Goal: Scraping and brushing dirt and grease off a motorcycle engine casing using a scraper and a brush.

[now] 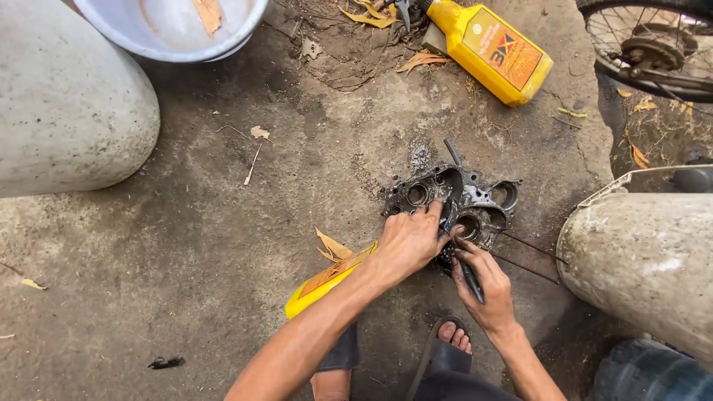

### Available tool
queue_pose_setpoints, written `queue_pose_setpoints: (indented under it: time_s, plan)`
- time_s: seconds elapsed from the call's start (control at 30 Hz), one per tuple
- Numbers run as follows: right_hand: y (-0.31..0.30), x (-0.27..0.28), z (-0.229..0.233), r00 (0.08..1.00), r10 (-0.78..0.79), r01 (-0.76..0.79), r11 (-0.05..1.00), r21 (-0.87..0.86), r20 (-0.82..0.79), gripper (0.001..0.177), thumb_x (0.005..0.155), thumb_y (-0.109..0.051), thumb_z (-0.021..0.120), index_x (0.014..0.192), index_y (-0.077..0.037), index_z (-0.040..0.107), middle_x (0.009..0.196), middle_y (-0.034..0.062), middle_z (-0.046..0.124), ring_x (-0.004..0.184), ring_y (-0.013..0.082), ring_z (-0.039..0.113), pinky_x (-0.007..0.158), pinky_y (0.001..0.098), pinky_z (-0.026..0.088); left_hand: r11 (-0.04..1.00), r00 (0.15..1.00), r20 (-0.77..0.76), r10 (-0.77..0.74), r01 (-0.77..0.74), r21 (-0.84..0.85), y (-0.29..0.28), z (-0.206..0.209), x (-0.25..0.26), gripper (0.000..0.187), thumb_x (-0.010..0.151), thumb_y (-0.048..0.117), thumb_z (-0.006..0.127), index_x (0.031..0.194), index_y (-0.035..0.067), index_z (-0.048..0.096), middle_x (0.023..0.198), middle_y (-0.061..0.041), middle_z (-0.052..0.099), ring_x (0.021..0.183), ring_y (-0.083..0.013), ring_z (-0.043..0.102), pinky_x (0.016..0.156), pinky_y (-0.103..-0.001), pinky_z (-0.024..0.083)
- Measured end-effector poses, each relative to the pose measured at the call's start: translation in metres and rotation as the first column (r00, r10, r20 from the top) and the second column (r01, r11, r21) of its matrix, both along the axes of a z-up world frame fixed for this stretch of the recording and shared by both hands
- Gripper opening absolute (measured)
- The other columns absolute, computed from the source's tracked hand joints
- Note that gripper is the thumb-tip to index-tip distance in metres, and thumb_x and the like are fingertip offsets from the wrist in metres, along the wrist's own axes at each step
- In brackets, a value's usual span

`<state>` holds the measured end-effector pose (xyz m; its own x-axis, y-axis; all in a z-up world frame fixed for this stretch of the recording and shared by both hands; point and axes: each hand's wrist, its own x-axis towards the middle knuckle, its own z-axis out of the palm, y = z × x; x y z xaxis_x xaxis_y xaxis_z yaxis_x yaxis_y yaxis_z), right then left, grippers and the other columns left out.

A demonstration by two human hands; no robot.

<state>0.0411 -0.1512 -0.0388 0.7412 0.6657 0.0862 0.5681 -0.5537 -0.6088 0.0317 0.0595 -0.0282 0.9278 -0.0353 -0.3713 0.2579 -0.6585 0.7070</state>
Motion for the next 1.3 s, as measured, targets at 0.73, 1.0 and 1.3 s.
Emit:
queue_pose_setpoints:
  time_s: [0.73,1.0,1.3]
  plan:
    - [0.016,0.035,-0.118,0.907,0.151,-0.085,0.98,-0.181,0.392,0.026,0.108,-0.007,0.042,0.124,-0.002,0.062,0.126,0.0191,0.064,0.111,0.033,0.066,0.082,0.0384,0.061,0.937,0.941,-0.199,0.274,-0.308,-0.168,0.031,0.079,-0.043,0.067,0.098,0.043,0.057,0.15,0.002,0.044,0.119,-0.034,0.069,0.106,-0.0544,0.068,0.086,-0.063,0.054]
    - [0.025,0.035,-0.124,0.91,0.11,-0.025,0.977,-0.212,0.4,0.031,0.109,-0.006,0.035,0.124,-0.006,0.062,0.124,0.0158,0.063,0.109,0.0254,0.065,0.076,0.0305,0.061,0.957,0.958,-0.154,0.243,-0.263,-0.123,0.013,0.065,-0.041,0.065,0.095,0.045,0.062,0.147,0.009,0.048,0.121,-0.03,0.07,0.108,-0.0539,0.066,0.086,-0.064,0.053]
    - [0.034,0.035,-0.092,0.97,0.234,-0.186,0.894,-0.408,0.071,0.038,0.09,0.017,0.049,0.124,0.003,0.056,0.144,0.0289,0.055,0.094,0.0244,0.063,0.063,0.0289,0.066,0.962,0.934,-0.249,0.255,-0.271,-0.029,0.008,0.06,-0.046,0.075,0.091,0.058,0.05,0.157,0.024,0.035,0.122,-0.008,0.074,0.108,-0.0268,0.073,0.093,-0.047,0.055]
